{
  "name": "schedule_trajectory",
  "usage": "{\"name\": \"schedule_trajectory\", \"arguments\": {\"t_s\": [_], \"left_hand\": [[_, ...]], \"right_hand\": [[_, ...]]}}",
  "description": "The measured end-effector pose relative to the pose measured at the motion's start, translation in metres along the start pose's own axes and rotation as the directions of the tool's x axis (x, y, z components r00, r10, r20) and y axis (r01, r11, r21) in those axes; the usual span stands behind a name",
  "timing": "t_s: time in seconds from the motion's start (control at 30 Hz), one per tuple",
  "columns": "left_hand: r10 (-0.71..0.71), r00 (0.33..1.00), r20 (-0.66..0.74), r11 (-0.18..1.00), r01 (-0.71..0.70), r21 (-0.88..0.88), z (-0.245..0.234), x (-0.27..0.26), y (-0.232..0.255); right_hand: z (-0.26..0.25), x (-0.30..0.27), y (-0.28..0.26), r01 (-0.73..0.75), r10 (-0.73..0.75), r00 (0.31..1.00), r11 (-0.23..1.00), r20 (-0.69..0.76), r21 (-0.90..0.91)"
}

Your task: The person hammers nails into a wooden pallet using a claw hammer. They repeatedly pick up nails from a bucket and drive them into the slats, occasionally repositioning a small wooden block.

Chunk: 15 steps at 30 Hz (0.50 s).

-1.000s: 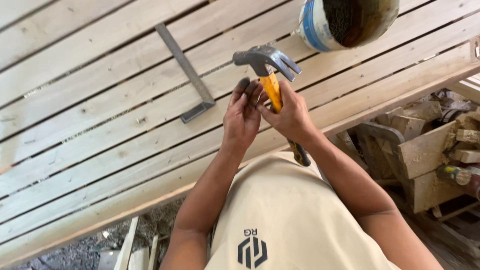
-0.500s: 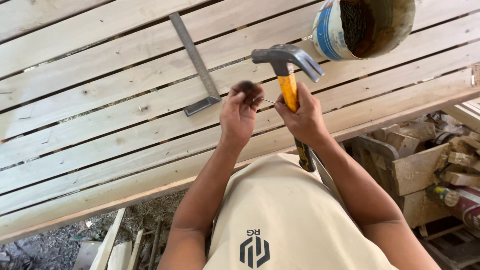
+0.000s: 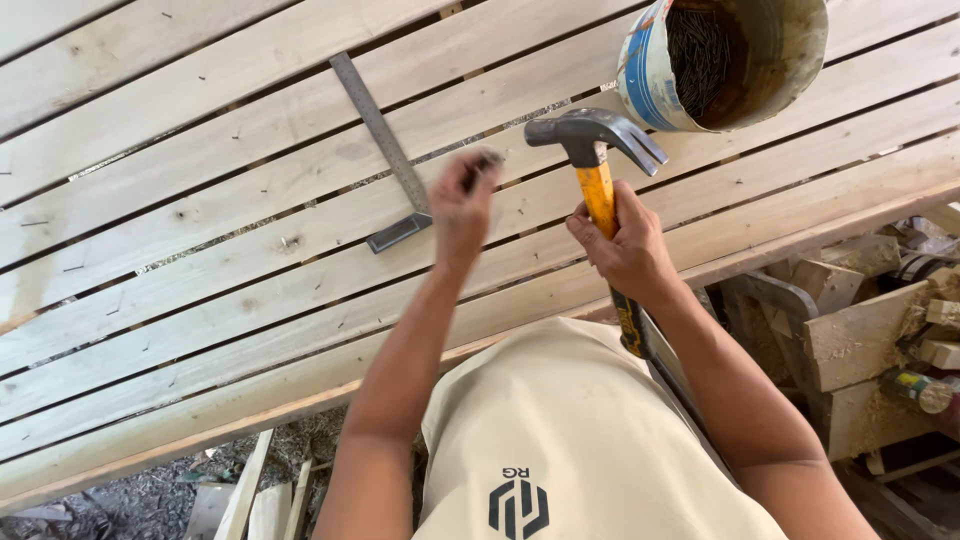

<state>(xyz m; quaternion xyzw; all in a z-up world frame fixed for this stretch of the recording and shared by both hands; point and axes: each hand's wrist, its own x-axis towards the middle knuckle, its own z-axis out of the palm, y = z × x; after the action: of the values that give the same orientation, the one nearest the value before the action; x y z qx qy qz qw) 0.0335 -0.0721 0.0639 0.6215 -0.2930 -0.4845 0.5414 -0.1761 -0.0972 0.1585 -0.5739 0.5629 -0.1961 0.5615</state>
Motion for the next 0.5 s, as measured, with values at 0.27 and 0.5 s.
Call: {"name": "schedule_trajectory", "arguments": {"t_s": [0.27, 0.5], "left_hand": [[0.332, 0.939, 0.084, 0.870, -0.340, 0.358, -0.019, 0.095, -0.032], [0.359, 0.931, 0.064, 0.813, -0.345, 0.469, -0.015, 0.093, -0.036]], "right_hand": [[-0.005, 0.000, 0.015, -0.129, 0.129, 0.992, 0.989, 0.002, -0.073], [0.000, 0.006, 0.029, 0.008, -0.003, 1.000, 0.987, 0.028, -0.163]]}}
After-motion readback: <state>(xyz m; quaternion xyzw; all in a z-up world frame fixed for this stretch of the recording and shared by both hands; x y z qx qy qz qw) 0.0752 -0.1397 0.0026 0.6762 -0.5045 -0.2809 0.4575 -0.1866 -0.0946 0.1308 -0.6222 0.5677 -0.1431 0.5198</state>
